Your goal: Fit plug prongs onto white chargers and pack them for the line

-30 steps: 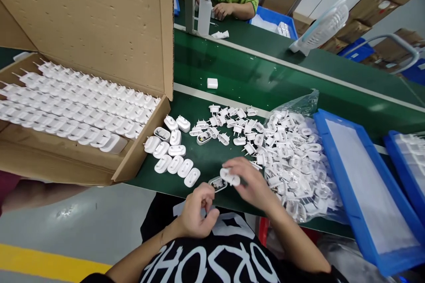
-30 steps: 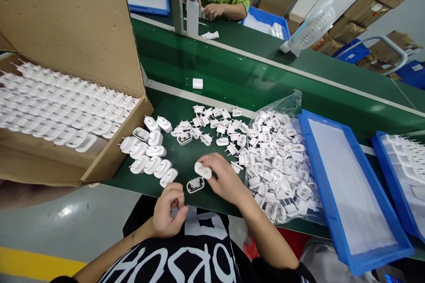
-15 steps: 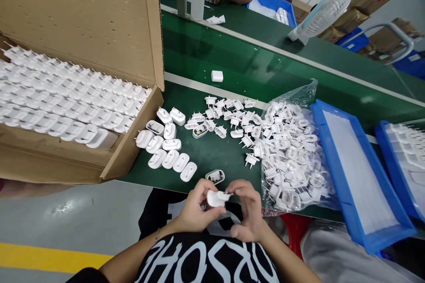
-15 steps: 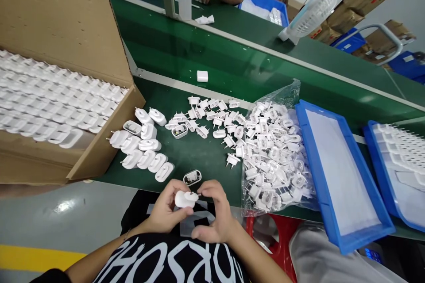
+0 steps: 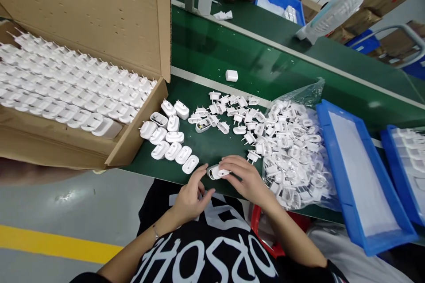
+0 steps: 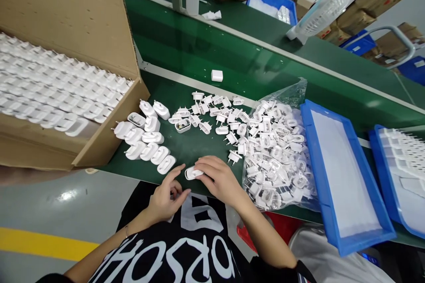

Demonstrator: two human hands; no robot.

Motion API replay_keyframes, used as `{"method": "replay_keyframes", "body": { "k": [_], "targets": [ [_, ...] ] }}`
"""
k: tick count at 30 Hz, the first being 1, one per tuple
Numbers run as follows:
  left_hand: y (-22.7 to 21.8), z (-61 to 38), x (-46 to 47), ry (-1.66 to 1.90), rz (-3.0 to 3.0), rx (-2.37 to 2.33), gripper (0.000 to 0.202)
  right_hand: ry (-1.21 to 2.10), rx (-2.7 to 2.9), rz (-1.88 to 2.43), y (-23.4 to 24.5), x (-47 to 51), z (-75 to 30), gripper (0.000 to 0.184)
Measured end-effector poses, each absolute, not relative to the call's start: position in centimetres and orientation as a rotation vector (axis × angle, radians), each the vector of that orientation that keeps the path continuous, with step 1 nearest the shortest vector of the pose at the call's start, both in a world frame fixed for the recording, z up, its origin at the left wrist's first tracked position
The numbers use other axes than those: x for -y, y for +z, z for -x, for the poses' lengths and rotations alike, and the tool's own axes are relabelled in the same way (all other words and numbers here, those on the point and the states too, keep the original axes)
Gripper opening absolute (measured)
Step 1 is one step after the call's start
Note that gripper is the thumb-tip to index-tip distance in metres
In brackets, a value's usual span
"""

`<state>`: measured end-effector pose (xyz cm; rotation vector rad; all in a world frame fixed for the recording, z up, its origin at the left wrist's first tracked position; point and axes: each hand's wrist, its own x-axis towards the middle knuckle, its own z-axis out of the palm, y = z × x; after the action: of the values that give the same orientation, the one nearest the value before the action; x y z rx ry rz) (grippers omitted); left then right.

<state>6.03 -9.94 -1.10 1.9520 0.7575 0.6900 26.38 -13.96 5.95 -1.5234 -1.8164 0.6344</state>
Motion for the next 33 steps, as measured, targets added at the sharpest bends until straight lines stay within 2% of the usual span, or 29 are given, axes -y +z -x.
{"method": "replay_keyframes", "body": {
  "k": [3,6,9,15,20,23,26,28,31,33],
  "targets": [
    [-1.2,-7.0,9.8,0.587,-1.887,-0.802,0.056,0.676,1.904,1.544,5.9,13.5,-26.2,0.02],
    [-1.5,-7.6,9.6,0.675,-1.867,-0.769,0.048,0.748,1.948,1.583,6.4,13.2,-26.1,0.021],
    [-1.4,-7.7,9.3,0.708,-1.86,-0.73,0.05,0.787,2.036,1.638,7.1,12.6,-26.5,0.018],
    [-0.6,-8.1,9.0,0.772,-1.903,-0.709,0.018,0.858,1.966,1.64,6.3,12.6,-27.0,0.018],
    [-2.0,-7.5,9.4,0.979,-2.089,-0.722,0.026,0.823,1.78,1.573,3.3,14.0,-26.0,0.026],
    [-2.9,-6.6,9.3,1.212,-2.274,-0.506,0.023,0.746,1.737,1.61,3.0,12.8,-24.9,0.032],
    [-2.5,-6.6,8.7,1.058,-2.427,-0.288,0.024,0.762,1.679,1.592,5.0,9.3,-25.7,0.053],
    [-1.8,-7.3,8.2,0.911,-2.438,-0.293,0.024,0.66,1.634,1.654,6.9,5.8,-28.7,0.063],
    [-1.2,-8.4,7.7,0.864,-2.39,-0.426,0.021,0.245,1.576,2.052,9.0,-0.3,-36.3,0.056],
    [-1.2,-8.8,7.5,0.873,-2.397,-0.489,0.019,0.198,1.545,2.319,9.3,-3.7,-41.5,0.06]
  ]
}}
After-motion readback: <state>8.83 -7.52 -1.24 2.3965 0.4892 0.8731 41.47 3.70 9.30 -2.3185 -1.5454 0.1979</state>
